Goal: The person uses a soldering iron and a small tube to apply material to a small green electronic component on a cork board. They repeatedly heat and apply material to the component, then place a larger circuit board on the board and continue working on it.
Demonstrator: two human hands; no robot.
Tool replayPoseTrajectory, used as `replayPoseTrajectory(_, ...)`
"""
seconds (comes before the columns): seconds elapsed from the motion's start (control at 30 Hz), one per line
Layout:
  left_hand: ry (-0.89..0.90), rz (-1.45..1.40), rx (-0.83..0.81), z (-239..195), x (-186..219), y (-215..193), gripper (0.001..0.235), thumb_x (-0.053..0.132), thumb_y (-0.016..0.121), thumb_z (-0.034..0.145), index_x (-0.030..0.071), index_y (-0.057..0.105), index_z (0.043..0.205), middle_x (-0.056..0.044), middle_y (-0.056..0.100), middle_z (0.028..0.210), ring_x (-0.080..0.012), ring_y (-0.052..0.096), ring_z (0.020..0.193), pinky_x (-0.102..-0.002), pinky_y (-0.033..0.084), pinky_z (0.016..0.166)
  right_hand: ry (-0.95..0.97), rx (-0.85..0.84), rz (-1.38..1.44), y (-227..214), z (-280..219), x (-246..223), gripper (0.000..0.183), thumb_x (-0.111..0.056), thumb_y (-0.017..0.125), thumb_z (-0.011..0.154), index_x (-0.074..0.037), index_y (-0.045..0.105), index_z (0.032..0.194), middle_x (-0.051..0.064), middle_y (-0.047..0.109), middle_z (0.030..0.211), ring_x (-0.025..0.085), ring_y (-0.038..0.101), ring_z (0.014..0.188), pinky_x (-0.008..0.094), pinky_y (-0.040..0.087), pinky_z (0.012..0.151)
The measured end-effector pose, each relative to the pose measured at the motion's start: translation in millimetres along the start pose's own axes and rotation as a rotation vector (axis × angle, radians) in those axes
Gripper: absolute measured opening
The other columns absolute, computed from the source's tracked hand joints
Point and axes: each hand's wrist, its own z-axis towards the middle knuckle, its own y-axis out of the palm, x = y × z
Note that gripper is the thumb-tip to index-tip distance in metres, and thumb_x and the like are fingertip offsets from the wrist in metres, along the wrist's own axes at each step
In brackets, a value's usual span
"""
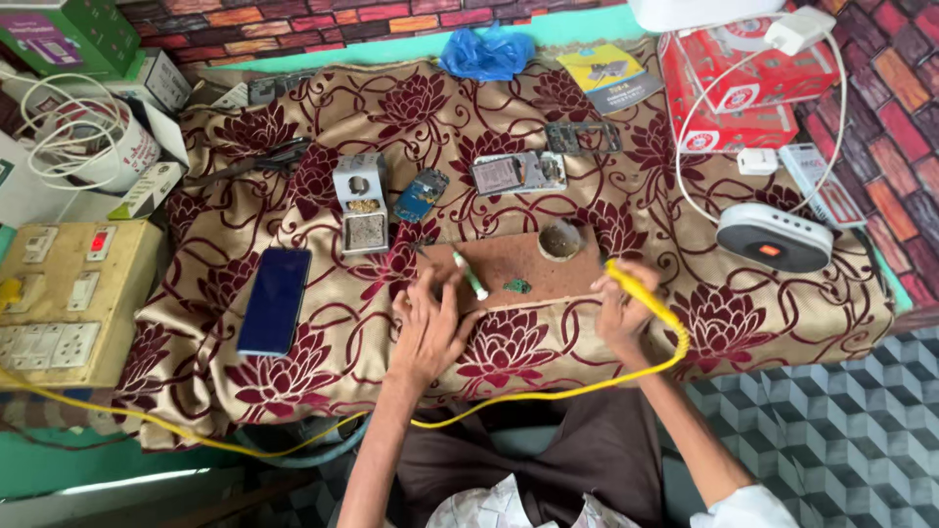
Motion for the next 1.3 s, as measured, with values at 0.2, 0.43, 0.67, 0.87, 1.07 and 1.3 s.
replayPoseTrajectory(0.2, 0.032, -0.017, -0.007, -8, 7, -1, 0.058, 0.020, 0.059, 0.090, 0.020, 0.049, 0.147, -0.017, 0.044, 0.136, -0.0340, 0.048, 0.114, -0.056, 0.030, 0.102, -0.141, -0.041, -0.235, -5, 12, -18, 0.019, -0.014, 0.055, 0.109, -0.001, 0.050, 0.121, 0.008, 0.066, 0.082, 0.017, 0.067, 0.073, 0.030, 0.052, 0.072)
replayPoseTrajectory(0.43, -0.054, -0.003, -0.184, -2, 10, -12, 0.047, 0.026, 0.065, 0.093, 0.013, 0.050, 0.135, -0.017, 0.044, 0.136, -0.0409, 0.045, 0.115, -0.060, 0.031, 0.098, -0.015, 0.032, -0.227, 1, 15, -29, 0.025, -0.022, 0.056, 0.110, 0.000, 0.054, 0.121, 0.009, 0.067, 0.083, 0.018, 0.070, 0.075, 0.029, 0.053, 0.069)
replayPoseTrajectory(0.67, -0.086, -0.045, -0.152, -2, 12, -16, 0.063, 0.020, 0.067, 0.080, 0.012, 0.049, 0.141, -0.014, 0.045, 0.130, -0.0424, 0.043, 0.115, -0.063, 0.034, 0.092, 0.054, 0.050, -0.290, 1, 10, -27, 0.025, -0.024, 0.057, 0.109, 0.000, 0.057, 0.117, 0.009, 0.068, 0.080, 0.018, 0.070, 0.073, 0.030, 0.051, 0.068)
replayPoseTrajectory(0.87, -0.052, -0.031, -0.061, -7, 10, -13, 0.042, 0.032, 0.062, 0.098, 0.013, 0.053, 0.135, -0.010, 0.051, 0.128, -0.0379, 0.045, 0.117, -0.057, 0.037, 0.098, 0.114, 0.053, 0.061, 0, 1, -6, 0.026, -0.024, 0.049, 0.113, -0.001, 0.045, 0.123, 0.009, 0.062, 0.082, 0.014, 0.061, 0.072, 0.025, 0.050, 0.068)
replayPoseTrajectory(1.07, 0.034, -0.011, 0.105, -30, 11, -5, 0.080, 0.072, 0.053, 0.087, 0.014, 0.057, 0.142, -0.009, 0.053, 0.114, -0.0347, 0.048, 0.107, -0.053, 0.034, 0.088, 0.158, 0.076, 0.101, -1, -5, 2, 0.027, -0.024, 0.045, 0.115, -0.002, 0.039, 0.129, 0.007, 0.056, 0.075, 0.012, 0.050, 0.066, 0.024, 0.041, 0.066)
replayPoseTrajectory(1.3, 0.095, -0.249, 0.171, -60, 27, 24, 0.044, 0.051, 0.060, 0.100, 0.014, 0.065, 0.124, -0.009, 0.067, 0.115, -0.0318, 0.062, 0.102, -0.053, 0.044, 0.083, 0.064, 0.074, 0.108, -2, 0, 9, 0.033, -0.034, 0.046, 0.116, -0.005, 0.037, 0.128, 0.008, 0.058, 0.079, 0.012, 0.051, 0.068, 0.024, 0.044, 0.068)
